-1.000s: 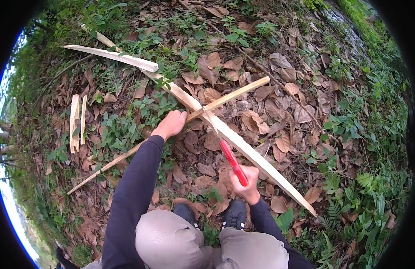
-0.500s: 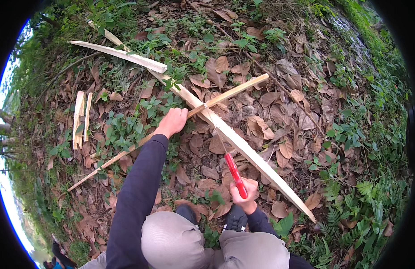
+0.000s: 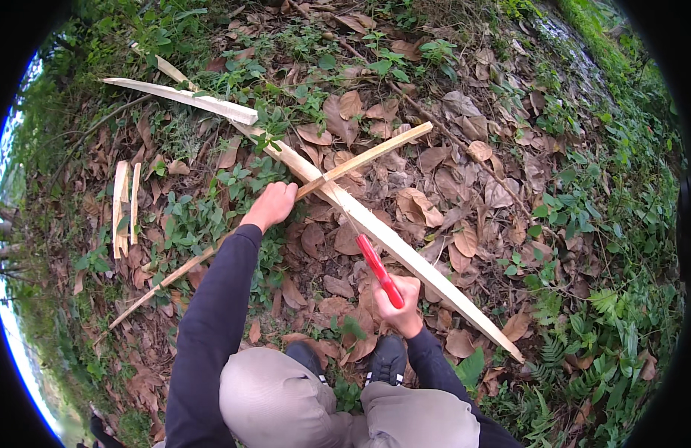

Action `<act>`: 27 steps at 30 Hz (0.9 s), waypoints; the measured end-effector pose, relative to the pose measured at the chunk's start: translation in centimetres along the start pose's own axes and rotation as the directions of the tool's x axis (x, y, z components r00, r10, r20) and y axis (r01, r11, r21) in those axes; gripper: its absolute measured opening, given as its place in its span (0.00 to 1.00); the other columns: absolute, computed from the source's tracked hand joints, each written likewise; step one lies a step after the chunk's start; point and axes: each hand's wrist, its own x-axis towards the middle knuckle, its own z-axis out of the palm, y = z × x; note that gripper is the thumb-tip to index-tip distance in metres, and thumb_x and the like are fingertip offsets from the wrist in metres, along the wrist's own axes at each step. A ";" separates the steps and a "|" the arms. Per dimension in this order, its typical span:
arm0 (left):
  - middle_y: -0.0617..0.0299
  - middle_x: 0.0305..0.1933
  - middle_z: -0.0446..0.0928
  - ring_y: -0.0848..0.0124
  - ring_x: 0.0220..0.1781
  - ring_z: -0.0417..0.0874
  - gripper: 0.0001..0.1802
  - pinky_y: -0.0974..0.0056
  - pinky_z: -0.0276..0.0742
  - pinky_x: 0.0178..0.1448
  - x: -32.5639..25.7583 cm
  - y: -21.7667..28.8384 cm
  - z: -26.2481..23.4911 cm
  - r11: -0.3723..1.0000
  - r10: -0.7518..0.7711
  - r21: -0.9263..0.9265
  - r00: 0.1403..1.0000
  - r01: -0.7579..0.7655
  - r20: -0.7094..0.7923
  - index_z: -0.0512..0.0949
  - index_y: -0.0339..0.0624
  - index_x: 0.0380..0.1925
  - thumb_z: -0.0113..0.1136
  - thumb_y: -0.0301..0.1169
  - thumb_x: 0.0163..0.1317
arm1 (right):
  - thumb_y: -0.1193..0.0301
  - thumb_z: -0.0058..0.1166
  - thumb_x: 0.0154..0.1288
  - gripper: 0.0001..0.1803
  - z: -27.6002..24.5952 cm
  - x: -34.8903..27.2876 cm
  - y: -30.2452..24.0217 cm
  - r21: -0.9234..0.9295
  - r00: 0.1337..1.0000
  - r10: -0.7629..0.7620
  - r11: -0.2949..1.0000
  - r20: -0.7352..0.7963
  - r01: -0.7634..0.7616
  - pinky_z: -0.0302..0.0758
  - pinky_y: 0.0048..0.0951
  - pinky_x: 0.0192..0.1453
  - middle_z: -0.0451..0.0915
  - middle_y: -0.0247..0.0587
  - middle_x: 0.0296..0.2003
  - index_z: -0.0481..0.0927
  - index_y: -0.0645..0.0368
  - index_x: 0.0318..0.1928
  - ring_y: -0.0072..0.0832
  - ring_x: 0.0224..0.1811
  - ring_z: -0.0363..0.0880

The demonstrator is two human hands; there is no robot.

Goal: The person uses a red folding saw to cut a long, thin piece of light-colored wood lying on the forest floor. The person holds the wood steady with their left hand while sawing with their right hand, creating a notch or cut in the center of the piece.

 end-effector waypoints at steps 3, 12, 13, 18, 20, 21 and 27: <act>0.35 0.46 0.78 0.38 0.52 0.78 0.19 0.42 0.73 0.57 -1.5 0.2 0.2 0.998 -0.015 -0.066 1.000 0.015 0.001 0.76 0.35 0.43 0.39 0.36 0.72 | 0.76 0.57 0.53 0.04 1.5 2.6 -1.1 0.055 0.988 0.148 0.987 0.038 -0.150 0.71 0.31 0.24 0.76 0.43 0.16 0.81 0.64 0.27 0.35 0.16 0.78; 0.33 0.48 0.78 0.37 0.52 0.78 0.24 0.43 0.72 0.59 -0.8 1.7 -1.9 0.923 -0.218 -0.314 0.975 0.221 0.046 0.78 0.30 0.40 0.40 0.42 0.70 | 0.80 0.56 0.50 0.02 -2.1 -5.0 1.4 -0.022 0.998 -0.018 1.000 0.068 0.019 0.71 0.34 0.23 0.72 0.42 0.15 0.78 0.64 0.24 0.40 0.15 0.74; 0.35 0.46 0.78 0.37 0.51 0.78 0.21 0.41 0.72 0.57 -1.0 1.0 -0.6 0.950 -0.159 -0.270 0.987 0.155 0.009 0.76 0.32 0.40 0.40 0.40 0.70 | 0.79 0.56 0.50 0.01 -1.7 -4.0 0.1 -0.013 0.999 -0.019 1.000 0.042 0.020 0.71 0.34 0.23 0.72 0.42 0.15 0.78 0.64 0.24 0.40 0.15 0.75; 0.38 0.41 0.78 0.38 0.47 0.78 0.16 0.40 0.74 0.53 -1.3 0.7 0.3 0.993 -0.047 -0.110 0.995 0.036 -0.093 0.76 0.37 0.38 0.40 0.36 0.71 | 0.78 0.57 0.52 0.02 4.9 3.4 -0.3 0.030 0.999 0.020 0.999 -0.027 -0.019 0.71 0.33 0.24 0.75 0.45 0.17 0.79 0.65 0.26 0.39 0.16 0.76; 0.34 0.40 0.79 0.37 0.47 0.79 0.18 0.42 0.75 0.52 -0.5 0.3 -0.5 0.973 -0.133 -0.200 0.989 0.119 -0.058 0.79 0.35 0.36 0.42 0.37 0.68 | 0.77 0.57 0.52 0.02 4.5 3.0 0.9 0.071 0.998 0.064 0.995 0.013 -0.065 0.71 0.33 0.24 0.74 0.45 0.17 0.79 0.64 0.26 0.39 0.16 0.76; 0.33 0.42 0.80 0.37 0.47 0.79 0.22 0.42 0.76 0.54 -0.6 -0.4 -0.3 0.967 -0.153 -0.214 0.987 0.140 -0.046 0.80 0.33 0.37 0.42 0.40 0.68 | 0.77 0.57 0.52 0.03 4.1 2.6 1.3 0.089 0.995 0.091 0.992 0.038 -0.094 0.71 0.33 0.24 0.74 0.45 0.17 0.79 0.64 0.26 0.39 0.16 0.75; 0.37 0.49 0.77 0.40 0.53 0.77 0.19 0.43 0.73 0.57 -0.6 1.2 0.8 0.944 -0.202 -0.272 0.979 0.188 -0.024 0.77 0.38 0.38 0.38 0.38 0.73 | 0.78 0.55 0.48 0.04 -1.1 -4.0 1.0 -0.026 0.999 -0.042 0.999 -0.012 0.041 0.73 0.34 0.24 0.75 0.44 0.16 0.80 0.67 0.26 0.40 0.15 0.77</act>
